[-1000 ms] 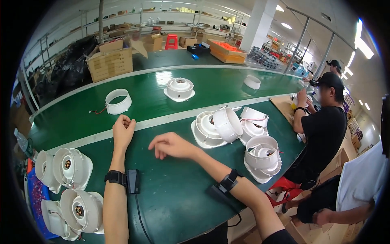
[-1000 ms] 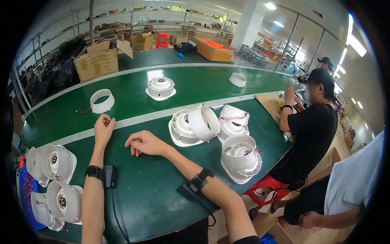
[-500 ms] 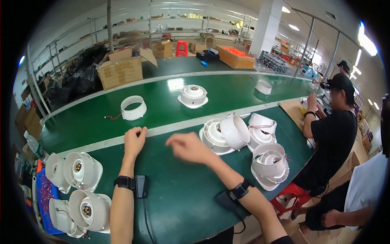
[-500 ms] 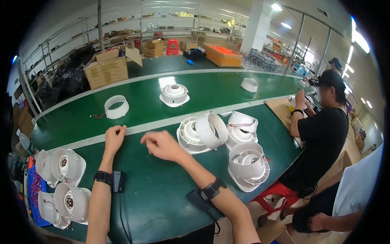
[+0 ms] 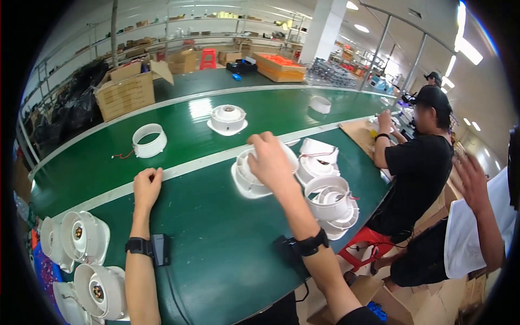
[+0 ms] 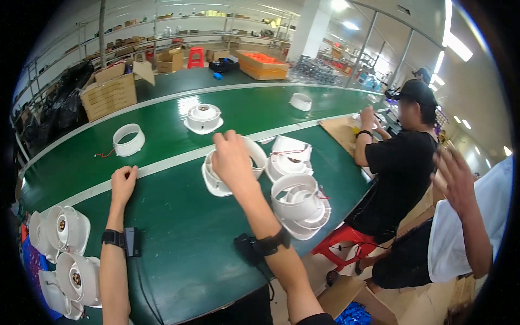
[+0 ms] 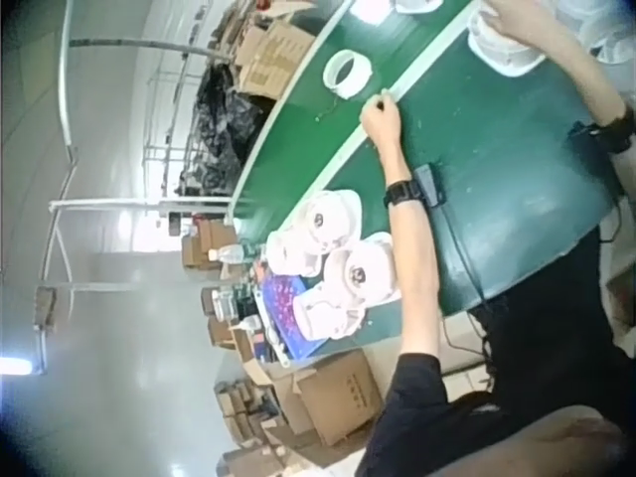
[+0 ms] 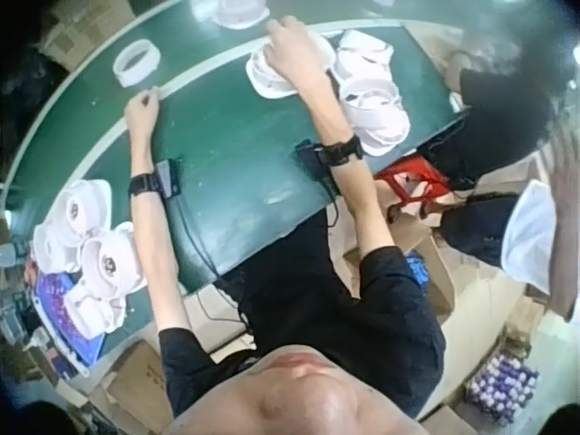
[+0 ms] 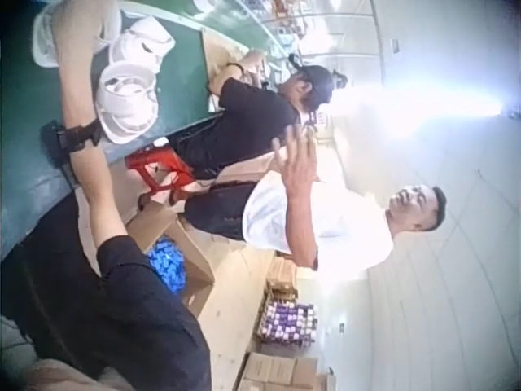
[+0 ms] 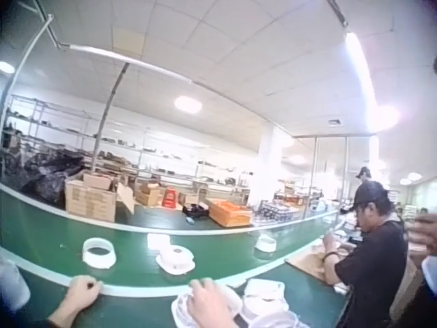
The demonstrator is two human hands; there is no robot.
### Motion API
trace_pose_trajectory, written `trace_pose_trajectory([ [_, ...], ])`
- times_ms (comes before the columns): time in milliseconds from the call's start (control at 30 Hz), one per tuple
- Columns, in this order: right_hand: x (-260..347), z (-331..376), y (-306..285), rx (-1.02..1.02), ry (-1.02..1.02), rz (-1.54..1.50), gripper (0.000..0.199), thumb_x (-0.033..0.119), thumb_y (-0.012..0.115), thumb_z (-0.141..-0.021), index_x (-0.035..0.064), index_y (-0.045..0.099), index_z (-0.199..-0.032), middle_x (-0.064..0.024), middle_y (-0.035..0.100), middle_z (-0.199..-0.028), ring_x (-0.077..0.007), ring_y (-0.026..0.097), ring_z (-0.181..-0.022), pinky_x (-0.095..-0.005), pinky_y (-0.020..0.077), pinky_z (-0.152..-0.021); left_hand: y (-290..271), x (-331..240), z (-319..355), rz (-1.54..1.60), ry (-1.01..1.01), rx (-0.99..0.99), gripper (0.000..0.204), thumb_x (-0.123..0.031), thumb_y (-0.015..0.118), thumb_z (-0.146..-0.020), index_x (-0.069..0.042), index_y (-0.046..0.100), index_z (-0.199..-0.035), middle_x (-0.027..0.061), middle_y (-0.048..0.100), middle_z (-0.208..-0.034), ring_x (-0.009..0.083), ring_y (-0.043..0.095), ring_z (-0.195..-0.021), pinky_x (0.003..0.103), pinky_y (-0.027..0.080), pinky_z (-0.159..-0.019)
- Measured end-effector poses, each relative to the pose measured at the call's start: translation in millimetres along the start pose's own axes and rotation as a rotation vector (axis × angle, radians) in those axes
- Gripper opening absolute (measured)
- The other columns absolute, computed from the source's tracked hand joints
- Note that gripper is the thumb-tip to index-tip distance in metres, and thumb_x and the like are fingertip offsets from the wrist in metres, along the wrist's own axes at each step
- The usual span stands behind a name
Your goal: Assembling plastic fan housing components on a conveyor belt by fitting rings and motor parts together.
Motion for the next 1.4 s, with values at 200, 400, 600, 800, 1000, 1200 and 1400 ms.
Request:
trace_pose_trajectory([
  [200, 29.0, 1.8, 7.8, 0.007, -0.185, -0.228, 0.032, -0.008, 0.057, -0.078, 0.0014, 0.062, -0.108, -0.0197, 0.056, -0.115, -0.0387, 0.057, -0.106, -0.0458, 0.0513, -0.088, -7.2, 3.8, 1.2, -0.029, -0.022, 0.008, 0.038, -0.025, 0.064, -0.092, 0.004, 0.06, -0.067, 0.0137, 0.057, -0.063, 0.0252, 0.054, -0.057, 0.039, 0.041, -0.057],
  [400, 31.2, 5.4, 5.6, 0.029, -0.111, -0.202, 0.037, 0.001, 0.062, -0.08, 0.0015, 0.061, -0.116, -0.0197, 0.056, -0.118, -0.0382, 0.056, -0.112, -0.0457, 0.051, -0.089, -6.0, 5.8, 2.3, -0.031, -0.005, 0.006, 0.038, -0.024, 0.064, -0.092, 0.004, 0.059, -0.067, 0.0134, 0.056, -0.063, 0.0243, 0.054, -0.057, 0.038, 0.041, -0.057],
  [600, 5.0, 12.5, 10.6, -0.067, 0.02, 0.196, 0.059, 0.031, 0.072, -0.076, 0.0006, 0.058, -0.125, -0.0204, 0.058, -0.113, -0.0361, 0.057, -0.107, -0.0496, 0.0447, -0.09, -4.8, -0.1, 3.0, -0.008, 0.019, 0.012, 0.036, -0.021, 0.064, -0.092, 0.005, 0.057, -0.068, 0.014, 0.054, -0.062, 0.0241, 0.052, -0.057, 0.038, 0.04, -0.057],
  [800, 5.9, 11.8, 18.6, 0.065, -0.069, 0.09, 0.045, 0.015, 0.07, -0.074, 0.0097, 0.063, -0.118, -0.0123, 0.063, -0.099, -0.0318, 0.062, -0.096, -0.0445, 0.0456, -0.081, -6.7, 4.6, 3.4, -0.014, 0.014, 0.001, 0.036, -0.021, 0.064, -0.092, 0.005, 0.056, -0.068, 0.0141, 0.054, -0.063, 0.0245, 0.051, -0.056, 0.039, 0.039, -0.057],
  [1000, 16.5, 17.2, 29.7, 0.127, -0.211, 0.095, 0.045, 0.012, 0.069, -0.078, 0.0131, 0.059, -0.122, -0.0104, 0.068, -0.096, -0.0317, 0.065, -0.091, -0.0449, 0.054, -0.073, -5.9, 2.6, 4.2, -0.014, -0.003, 0.002, 0.036, -0.02, 0.064, -0.092, 0.005, 0.057, -0.068, 0.0138, 0.055, -0.064, 0.0242, 0.052, -0.056, 0.039, 0.04, -0.057],
  [1200, 16.9, 17.0, 25.7, 0.135, -0.181, 0.095, 0.043, 0.013, 0.068, -0.079, 0.0141, 0.061, -0.121, -0.01, 0.069, -0.094, -0.0327, 0.065, -0.089, -0.0446, 0.0545, -0.071, -1.9, -3.6, 3.2, -0.016, 0.016, 0.009, 0.035, -0.02, 0.064, -0.092, 0.004, 0.058, -0.068, 0.0135, 0.055, -0.064, 0.024, 0.052, -0.056, 0.038, 0.039, -0.057],
  [1400, 83.1, 26.3, 39.7, 0.309, -0.419, -0.278, 0.037, 0.01, 0.066, -0.076, 0.0144, 0.068, -0.113, -0.0108, 0.068, -0.094, -0.0296, 0.064, -0.09, -0.0442, 0.0541, -0.077, -11.9, 11.3, 7.5, 0.043, 0.05, 0.048, 0.026, -0.017, 0.065, -0.089, 0.003, 0.062, -0.071, 0.0104, 0.057, -0.062, 0.0173, 0.052, -0.055, 0.034, 0.041, -0.054],
])
Point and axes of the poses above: each hand's wrist, its own z-axis away from the middle knuckle, its own y-axis out of the palm, x = y × z, the point moved 6 cm from there along -z, towards the middle knuckle
